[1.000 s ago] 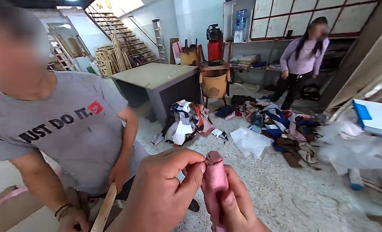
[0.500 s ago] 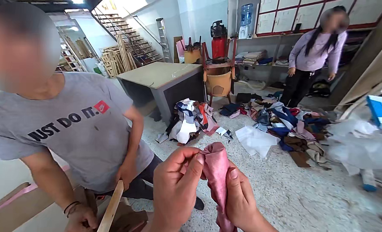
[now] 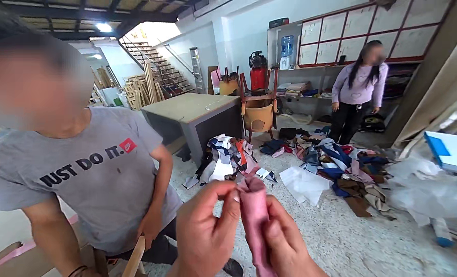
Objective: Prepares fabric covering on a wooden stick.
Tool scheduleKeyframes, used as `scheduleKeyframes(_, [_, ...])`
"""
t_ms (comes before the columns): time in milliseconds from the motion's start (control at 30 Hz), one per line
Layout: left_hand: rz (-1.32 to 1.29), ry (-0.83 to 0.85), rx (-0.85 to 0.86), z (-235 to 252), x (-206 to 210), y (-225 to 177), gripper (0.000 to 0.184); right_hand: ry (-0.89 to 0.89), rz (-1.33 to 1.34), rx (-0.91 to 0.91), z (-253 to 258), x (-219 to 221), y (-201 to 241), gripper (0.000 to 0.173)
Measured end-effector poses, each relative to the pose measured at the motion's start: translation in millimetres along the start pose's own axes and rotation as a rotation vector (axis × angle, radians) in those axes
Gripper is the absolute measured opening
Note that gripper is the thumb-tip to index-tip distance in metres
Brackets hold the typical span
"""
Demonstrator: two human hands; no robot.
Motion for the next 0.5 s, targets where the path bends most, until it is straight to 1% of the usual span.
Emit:
scheduleKeyframes(67, [-0.061, -0.021, -0.058, 13, -2, -3, 0.013, -0.053, -0.005, 0.006, 13, 2, 11, 0.053])
scheduleKeyframes(167, [-0.162, -0.014, -0.165, 13, 8, 4, 0.014, -0.179, -0.019, 0.044, 7, -1, 9, 0.054])
scheduleKeyframes(300, [-0.211, 0.021, -0.252, -5, 27, 14, 0.015, -0.277, 0.027, 0.139, -19, -2, -15, 0.057])
scheduleKeyframes(433, [-0.253, 0.050, -0.267, -15, 35, 19, 0.016, -0.300, 0.071, 0.156, -32, 1, -30, 0.055])
scheduleKeyframes(500, [-0.225, 0.051, -0.245, -20, 35, 18, 0.016, -0.299, 0.120, 0.181, -39, 4, -34, 0.054])
Point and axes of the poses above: each hand's wrist, its own z-axis towards the middle knuckle, its own x-axis out of the palm, y = z × x, the point moved 3 cm from there along z, towards the middle knuckle, and after that the axes turned 10 degrees about y, right-handed, at the moved point
